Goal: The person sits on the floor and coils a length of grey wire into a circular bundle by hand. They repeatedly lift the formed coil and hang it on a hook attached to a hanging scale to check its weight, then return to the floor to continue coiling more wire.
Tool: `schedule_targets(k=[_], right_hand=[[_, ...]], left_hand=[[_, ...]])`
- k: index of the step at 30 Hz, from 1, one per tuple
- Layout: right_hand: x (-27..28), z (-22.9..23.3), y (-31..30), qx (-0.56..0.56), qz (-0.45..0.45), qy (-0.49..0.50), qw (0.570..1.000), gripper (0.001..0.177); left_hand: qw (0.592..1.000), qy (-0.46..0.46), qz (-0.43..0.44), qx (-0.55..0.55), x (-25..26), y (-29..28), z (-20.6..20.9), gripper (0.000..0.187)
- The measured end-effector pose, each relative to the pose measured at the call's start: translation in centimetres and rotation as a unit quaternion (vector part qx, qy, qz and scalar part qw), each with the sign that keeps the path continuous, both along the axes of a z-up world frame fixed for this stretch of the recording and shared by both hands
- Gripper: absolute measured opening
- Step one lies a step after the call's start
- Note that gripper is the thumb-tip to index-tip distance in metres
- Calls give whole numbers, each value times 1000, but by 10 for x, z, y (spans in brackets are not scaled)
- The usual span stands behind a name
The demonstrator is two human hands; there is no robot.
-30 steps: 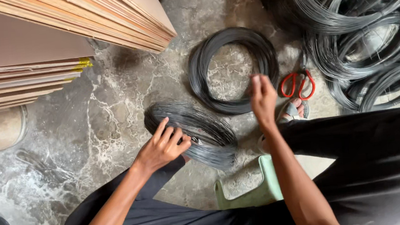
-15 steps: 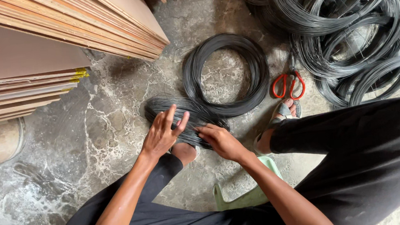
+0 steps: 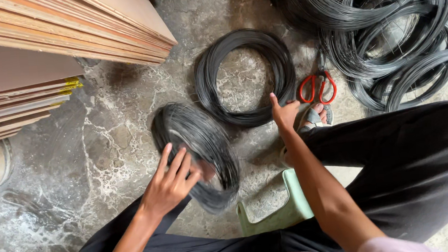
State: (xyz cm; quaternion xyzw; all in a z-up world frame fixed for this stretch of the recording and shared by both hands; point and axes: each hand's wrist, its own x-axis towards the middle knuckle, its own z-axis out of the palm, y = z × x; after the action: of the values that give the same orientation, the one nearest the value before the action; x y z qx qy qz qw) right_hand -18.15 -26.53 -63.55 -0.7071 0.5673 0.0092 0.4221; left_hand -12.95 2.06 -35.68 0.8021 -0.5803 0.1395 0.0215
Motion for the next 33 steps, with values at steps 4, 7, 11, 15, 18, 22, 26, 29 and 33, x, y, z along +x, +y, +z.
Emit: schedule_targets(k=[4,7,11,15,18,22,26,29,33], right_hand=[[14,-23,-5,22,20,89,996,65],[16,-13,-4,-84,101,129,983,57],[27,19,-1,-93,45,127,986,36],[28,29,-20,-173,47,-70,981,22],[28,56,-21,-108,66,-219,968,19],[46,140,9,19,123,-338,933,37],[31,203,59,62,287,-430,854,26],[3,212,95,148,364,-313,865,15],[-15,215,121,192,430,-297,831,14]], left_hand=[[998,65,3,25,0,14,38,18],[999,33,18,16,1,24,50,25],[999,42,31,-12,8,19,66,26],[998,44,30,-18,14,14,65,25],[999,22,16,-33,11,10,53,22],[999,-18,-8,-31,16,4,32,14],[1000,0,-5,-23,17,9,0,12],[1000,-4,-1,0,15,4,-9,12],[998,-7,45,-38,21,-4,-19,17]])
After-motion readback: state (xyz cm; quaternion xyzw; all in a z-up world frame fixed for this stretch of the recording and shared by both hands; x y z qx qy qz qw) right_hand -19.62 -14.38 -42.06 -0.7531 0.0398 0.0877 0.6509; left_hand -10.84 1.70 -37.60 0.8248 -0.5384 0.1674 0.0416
